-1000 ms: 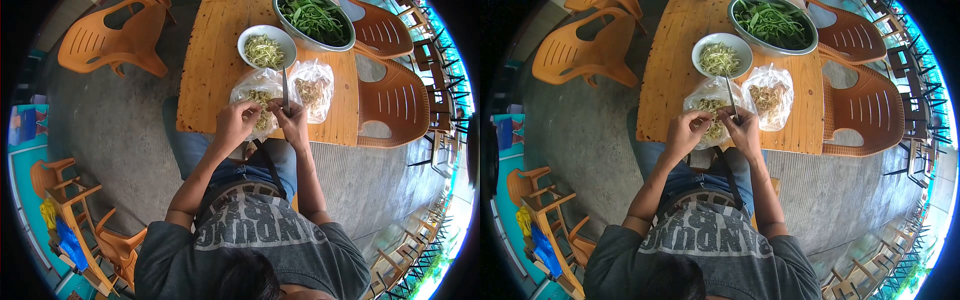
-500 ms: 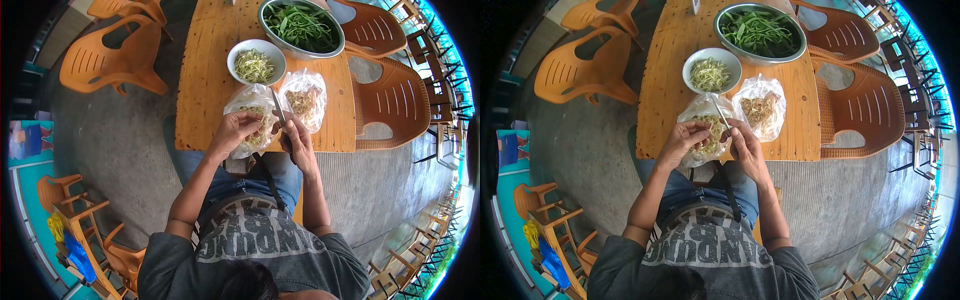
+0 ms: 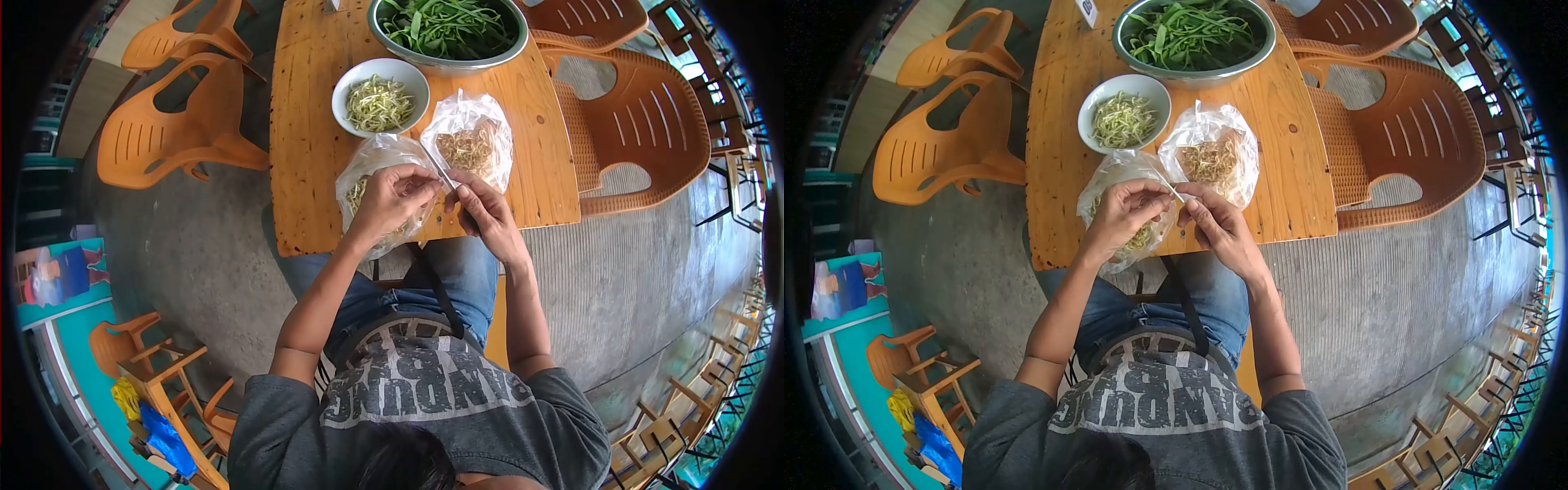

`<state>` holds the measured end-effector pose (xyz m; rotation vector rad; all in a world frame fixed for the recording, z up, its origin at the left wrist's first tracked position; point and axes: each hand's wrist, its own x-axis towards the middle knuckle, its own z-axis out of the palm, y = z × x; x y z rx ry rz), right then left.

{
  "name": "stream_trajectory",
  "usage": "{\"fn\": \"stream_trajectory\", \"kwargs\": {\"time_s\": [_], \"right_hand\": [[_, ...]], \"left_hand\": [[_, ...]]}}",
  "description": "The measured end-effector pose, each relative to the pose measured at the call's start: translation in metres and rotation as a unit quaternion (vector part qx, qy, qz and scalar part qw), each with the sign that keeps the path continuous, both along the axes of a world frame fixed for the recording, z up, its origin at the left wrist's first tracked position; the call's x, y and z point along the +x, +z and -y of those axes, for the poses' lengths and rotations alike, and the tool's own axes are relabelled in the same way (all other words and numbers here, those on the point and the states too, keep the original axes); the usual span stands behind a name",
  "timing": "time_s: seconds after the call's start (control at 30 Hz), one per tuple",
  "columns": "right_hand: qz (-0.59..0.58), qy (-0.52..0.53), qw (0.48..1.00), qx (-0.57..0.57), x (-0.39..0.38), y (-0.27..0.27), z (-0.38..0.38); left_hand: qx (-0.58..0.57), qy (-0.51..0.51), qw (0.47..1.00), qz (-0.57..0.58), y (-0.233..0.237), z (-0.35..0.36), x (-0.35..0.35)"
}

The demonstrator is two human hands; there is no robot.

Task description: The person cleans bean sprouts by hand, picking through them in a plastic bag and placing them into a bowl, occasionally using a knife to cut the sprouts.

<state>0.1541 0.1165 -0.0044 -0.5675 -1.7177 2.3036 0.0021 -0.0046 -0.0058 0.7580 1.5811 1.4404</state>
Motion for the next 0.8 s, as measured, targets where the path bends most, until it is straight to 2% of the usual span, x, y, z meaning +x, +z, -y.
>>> {"fn": "stream_trajectory", "kwargs": {"time_s": [0.17,0.27,0.67,0.8], "right_hand": [[-0.001,-0.005,1.0,-0.013,0.007,-0.002,-0.004],[-0.009,-0.005,1.0,-0.013,0.009,-0.007,-0.007],[-0.013,-0.029,0.999,-0.019,0.011,-0.012,-0.009],[0.005,-0.039,0.999,-0.018,0.01,-0.012,-0.006]], "left_hand": [[0.008,0.015,0.995,-0.103,-0.008,-0.008,0.003],[-0.061,-0.019,0.991,-0.115,0.001,-0.011,0.003],[-0.004,0.013,0.981,-0.194,-0.001,-0.022,0.012],[-0.021,0.006,0.975,-0.221,0.005,-0.021,0.014]]}}
